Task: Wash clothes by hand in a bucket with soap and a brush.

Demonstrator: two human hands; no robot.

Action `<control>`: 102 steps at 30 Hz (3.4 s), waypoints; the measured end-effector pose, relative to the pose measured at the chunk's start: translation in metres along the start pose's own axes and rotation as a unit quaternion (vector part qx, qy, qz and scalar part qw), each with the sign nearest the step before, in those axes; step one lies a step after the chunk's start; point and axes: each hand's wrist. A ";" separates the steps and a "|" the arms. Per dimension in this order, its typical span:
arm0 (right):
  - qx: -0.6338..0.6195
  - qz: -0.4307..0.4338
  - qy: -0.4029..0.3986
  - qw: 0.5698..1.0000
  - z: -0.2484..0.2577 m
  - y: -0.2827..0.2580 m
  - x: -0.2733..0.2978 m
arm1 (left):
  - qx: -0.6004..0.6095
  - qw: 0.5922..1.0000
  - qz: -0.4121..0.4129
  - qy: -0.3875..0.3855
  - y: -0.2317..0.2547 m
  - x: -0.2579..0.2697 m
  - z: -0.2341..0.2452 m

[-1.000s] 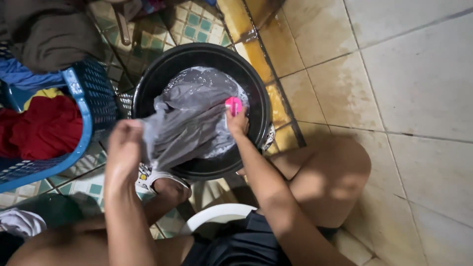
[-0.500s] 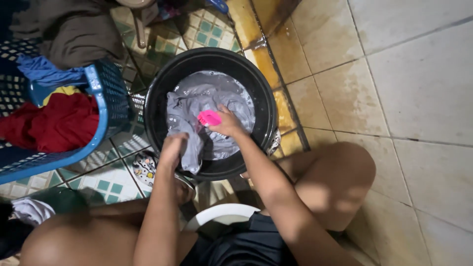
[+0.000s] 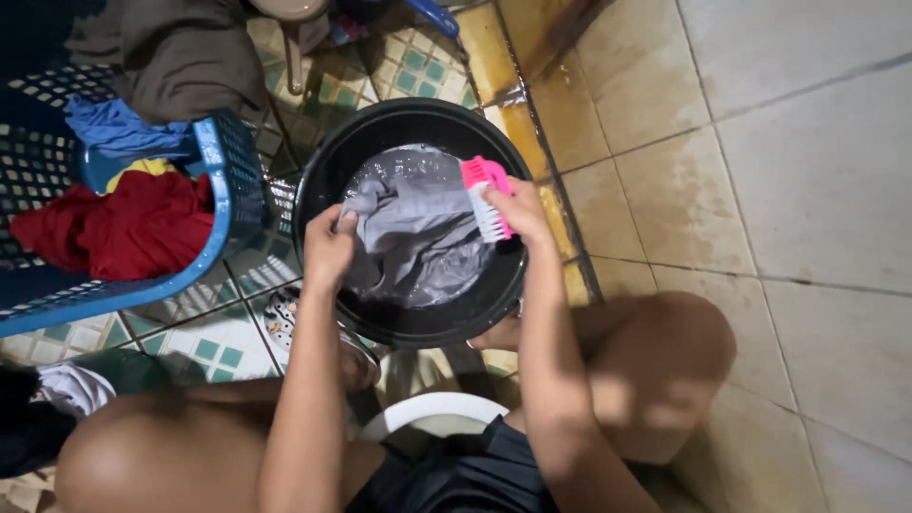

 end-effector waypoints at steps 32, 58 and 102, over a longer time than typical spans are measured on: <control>0.511 0.091 0.138 0.843 -0.116 0.125 -0.009 | -0.240 0.927 0.076 0.278 -0.134 -0.056 -0.094; 0.341 0.025 0.155 0.927 -0.082 0.119 -0.017 | -0.522 0.825 -0.203 0.083 -0.080 -0.026 -0.098; 0.263 0.184 -0.022 0.947 -0.207 0.035 0.027 | 0.277 0.909 0.293 0.108 -0.080 -0.019 -0.017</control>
Point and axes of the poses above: each hand's wrist, its own x-axis away from the middle knuckle, its own z-axis out of the back of the hand, y = z × x, and after that the axes turned 6 degrees about -x, right-handed
